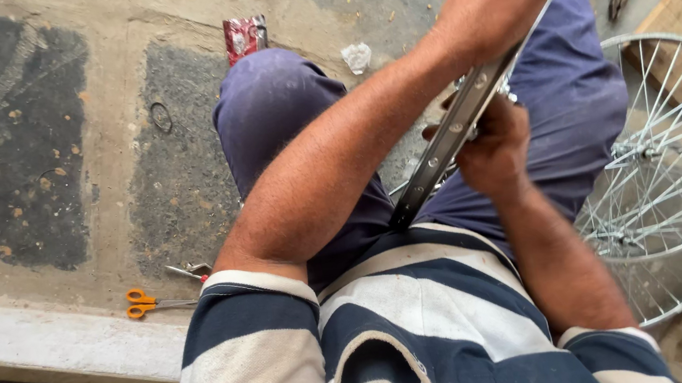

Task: The person sits on the ground and repeatedly rubs a small white object along the inner rim of a bicycle wheel held between their legs. They rotate the wheel periodically to access different sections of the rim.

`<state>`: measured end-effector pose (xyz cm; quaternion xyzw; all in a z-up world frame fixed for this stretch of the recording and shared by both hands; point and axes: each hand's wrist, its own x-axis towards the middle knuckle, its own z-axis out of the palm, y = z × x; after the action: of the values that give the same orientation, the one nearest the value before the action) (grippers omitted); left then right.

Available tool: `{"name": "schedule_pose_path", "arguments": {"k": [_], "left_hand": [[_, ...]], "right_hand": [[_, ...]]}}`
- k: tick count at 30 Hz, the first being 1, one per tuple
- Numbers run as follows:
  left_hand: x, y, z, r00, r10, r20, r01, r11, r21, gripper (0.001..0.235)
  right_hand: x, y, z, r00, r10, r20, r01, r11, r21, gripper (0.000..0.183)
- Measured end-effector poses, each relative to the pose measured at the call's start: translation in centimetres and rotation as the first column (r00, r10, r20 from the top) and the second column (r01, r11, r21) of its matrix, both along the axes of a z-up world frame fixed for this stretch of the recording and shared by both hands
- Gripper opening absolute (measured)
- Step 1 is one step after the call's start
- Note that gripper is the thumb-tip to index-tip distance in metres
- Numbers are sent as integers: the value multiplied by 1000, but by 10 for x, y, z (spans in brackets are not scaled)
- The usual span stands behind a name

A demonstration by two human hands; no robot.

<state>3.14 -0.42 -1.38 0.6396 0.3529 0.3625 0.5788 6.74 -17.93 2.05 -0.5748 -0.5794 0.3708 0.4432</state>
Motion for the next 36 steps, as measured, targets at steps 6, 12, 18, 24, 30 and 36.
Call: {"name": "schedule_pose_path", "arguments": {"k": [6,12,18,24,30,36], "left_hand": [[-2,-4,3,996,41,85,-48,996,81,74],[2,12,-11,991,-24,-135,31,998,49,63],[-5,39,-17,913,-265,311,188,948,255,48],[-39,35,16,950,-151,274,231,929,-289,43],[-48,22,30,980,-76,185,126,953,-275,45],[-54,17,29,959,-61,277,154,932,-329,51]], "right_hand": [[24,18,31,634,178,-752,-527,811,-253,37],[4,-10,13,998,55,-41,-54,998,19,32],[19,1,-1,884,68,-463,-172,967,-186,17],[9,-8,22,980,182,-85,-169,975,144,22],[0,3,18,997,69,36,-75,970,233,21],[11,13,2,861,-70,-504,-74,962,-261,17]]}}
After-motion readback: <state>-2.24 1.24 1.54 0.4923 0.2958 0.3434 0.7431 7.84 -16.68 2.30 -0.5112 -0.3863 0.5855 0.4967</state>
